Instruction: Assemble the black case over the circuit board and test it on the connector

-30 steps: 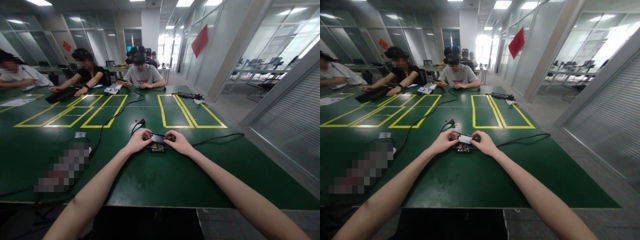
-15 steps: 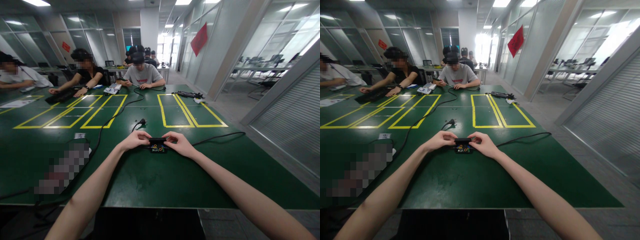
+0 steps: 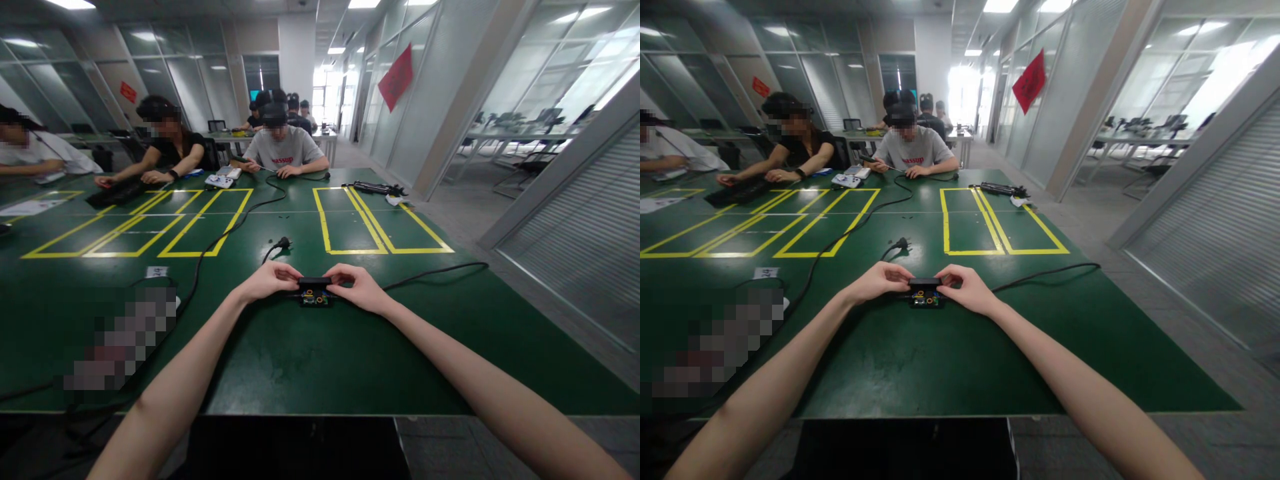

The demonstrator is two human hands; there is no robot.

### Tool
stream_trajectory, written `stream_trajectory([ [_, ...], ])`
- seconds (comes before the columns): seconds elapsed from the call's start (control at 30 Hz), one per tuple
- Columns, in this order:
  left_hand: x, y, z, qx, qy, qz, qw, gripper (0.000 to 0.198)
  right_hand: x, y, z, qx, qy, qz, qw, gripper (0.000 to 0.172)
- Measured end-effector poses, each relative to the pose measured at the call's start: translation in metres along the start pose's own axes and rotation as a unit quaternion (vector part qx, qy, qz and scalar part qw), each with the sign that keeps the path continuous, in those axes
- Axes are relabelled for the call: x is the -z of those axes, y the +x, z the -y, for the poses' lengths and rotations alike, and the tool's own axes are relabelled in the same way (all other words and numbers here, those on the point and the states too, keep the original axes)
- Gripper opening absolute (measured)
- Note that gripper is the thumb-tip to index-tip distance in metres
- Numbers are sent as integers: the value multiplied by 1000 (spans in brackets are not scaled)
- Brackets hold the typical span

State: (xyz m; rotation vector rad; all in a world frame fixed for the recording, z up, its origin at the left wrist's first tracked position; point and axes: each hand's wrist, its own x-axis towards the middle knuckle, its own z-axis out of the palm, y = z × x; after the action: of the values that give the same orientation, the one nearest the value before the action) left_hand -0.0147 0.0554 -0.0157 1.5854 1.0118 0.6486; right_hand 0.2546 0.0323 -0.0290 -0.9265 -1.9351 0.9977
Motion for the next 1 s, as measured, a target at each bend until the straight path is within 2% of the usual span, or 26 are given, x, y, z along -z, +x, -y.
stream_trajectory([
  [0.3, 1, -5, -11, -1, 4, 12, 1000, 25, 2, -1, 2, 4, 19, 12, 1000, 25],
  [0.6, -3, -5, -12, -10, 32, 17, 999, 32, 3, -1, 7, 26, -26, 0, 999, 27],
  [0.8, -7, -4, -11, -9, 51, 50, 997, 36, 3, -1, 10, 32, -43, 3, 999, 26],
  [0.93, -13, -5, -14, -24, 93, 63, 993, 43, 2, -1, 8, 31, -63, 33, 997, 22],
  [1.0, -17, -5, -15, -40, 138, 55, 988, 45, 1, -1, 7, 25, -92, 53, 994, 28],
])
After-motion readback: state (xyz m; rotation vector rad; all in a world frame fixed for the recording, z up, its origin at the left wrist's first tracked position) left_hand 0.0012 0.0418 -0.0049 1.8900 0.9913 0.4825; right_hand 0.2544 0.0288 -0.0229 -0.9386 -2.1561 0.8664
